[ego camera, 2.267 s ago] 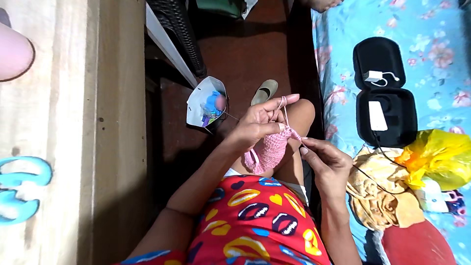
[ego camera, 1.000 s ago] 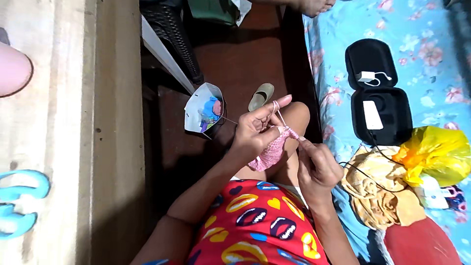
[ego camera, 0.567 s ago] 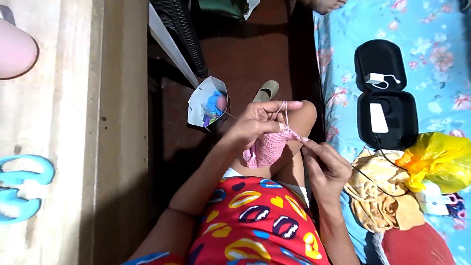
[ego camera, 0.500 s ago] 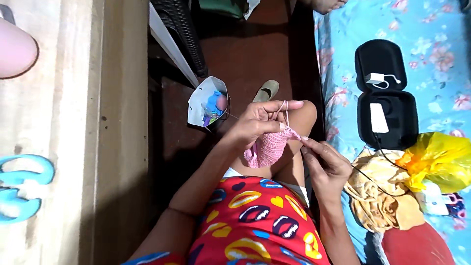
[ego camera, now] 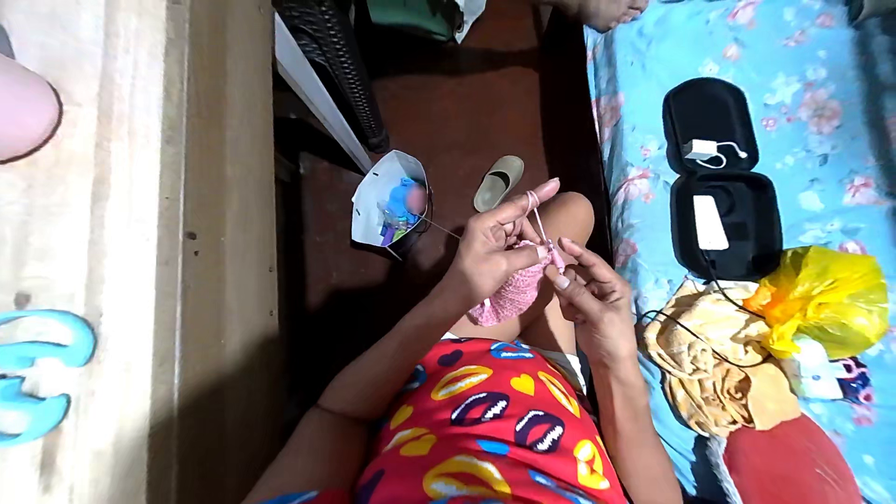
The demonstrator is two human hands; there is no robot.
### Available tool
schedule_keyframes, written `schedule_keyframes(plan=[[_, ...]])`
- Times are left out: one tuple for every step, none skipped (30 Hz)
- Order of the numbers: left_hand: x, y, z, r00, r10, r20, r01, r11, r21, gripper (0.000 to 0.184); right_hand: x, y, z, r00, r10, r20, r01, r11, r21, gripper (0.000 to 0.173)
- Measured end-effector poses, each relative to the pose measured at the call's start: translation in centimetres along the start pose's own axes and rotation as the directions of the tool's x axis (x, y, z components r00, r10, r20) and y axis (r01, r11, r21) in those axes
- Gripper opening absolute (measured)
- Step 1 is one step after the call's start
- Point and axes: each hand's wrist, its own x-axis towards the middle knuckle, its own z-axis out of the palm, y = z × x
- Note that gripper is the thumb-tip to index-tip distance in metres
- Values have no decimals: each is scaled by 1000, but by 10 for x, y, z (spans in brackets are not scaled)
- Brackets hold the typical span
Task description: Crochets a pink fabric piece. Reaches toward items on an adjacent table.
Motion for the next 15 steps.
schedule_keyframes(plan=[[-3, -1, 2, 1000, -28, 6, 28, 1000, -15, 66, 1, 0, 0, 1000, 0, 18, 0, 1000, -16, 41], [-6, -3, 2, 998, -58, 16, 58, 998, -34, 66, 3, 1, -1, 999, -7, 35, 8, 999, -40, 40], [-6, -6, 1, 995, -97, 25, 98, 994, -55, 64, 4, 2, -2, 999, -11, 49, 14, 998, -65, 37], [-5, -9, -2, 991, -131, 34, 133, 988, -79, 60, 4, 3, -3, 998, -10, 57, 15, 996, -85, 34], [-1, -13, -7, 986, -164, 39, 167, 981, -101, 51, 5, 3, -4, 998, -6, 60, 12, 995, -95, 32], [1, -15, -13, 979, -200, 37, 202, 975, -90, 35, 6, 4, -6, 998, -3, 59, 8, 996, -93, 30], [4, -16, -22, 974, -224, 37, 226, 973, -44, 17, 6, 4, -8, 998, 3, 58, 2, 996, -86, 29], [6, -17, -34, 971, -233, 61, 232, 973, 19, 14, 6, 4, -10, 998, 10, 57, -6, 997, -79, 28], [8, -17, -50, 966, -232, 112, 224, 971, 78, 21, 7, 3, -13, 998, 19, 55, -15, 997, -75, 28], [9, -16, -66, 959, -224, 175, 206, 972, 115, 26, 7, 2, -15, 998, 29, 52, -25, 997, -75, 28], [10, -16, -81, 949, -211, 234, 187, 975, 118, 30, 7, 2, -16, 998, 40, 49, -36, 996, -79, 28], [10, -15, -92, 941, -186, 283, 167, 982, 90, 32, 7, 2, -16, 997, 50, 51, -46, 995, -89, 28], [10, -15, -99, 940, -139, 313, 135, 990, 36, 32, 7, 2, -15, 996, 59, 62, -52, 994, -100, 29], [10, -16, -99, 943, -78, 324, 89, 996, -21, 30, 8, 2, -13, 995, 61, 74, -52, 993, -108, 29], [11, -18, -93, 945, -4, 328, 34, 996, -85, 27, 8, 3, -12, 995, 59, 83, -50, 992, -115, 28]])
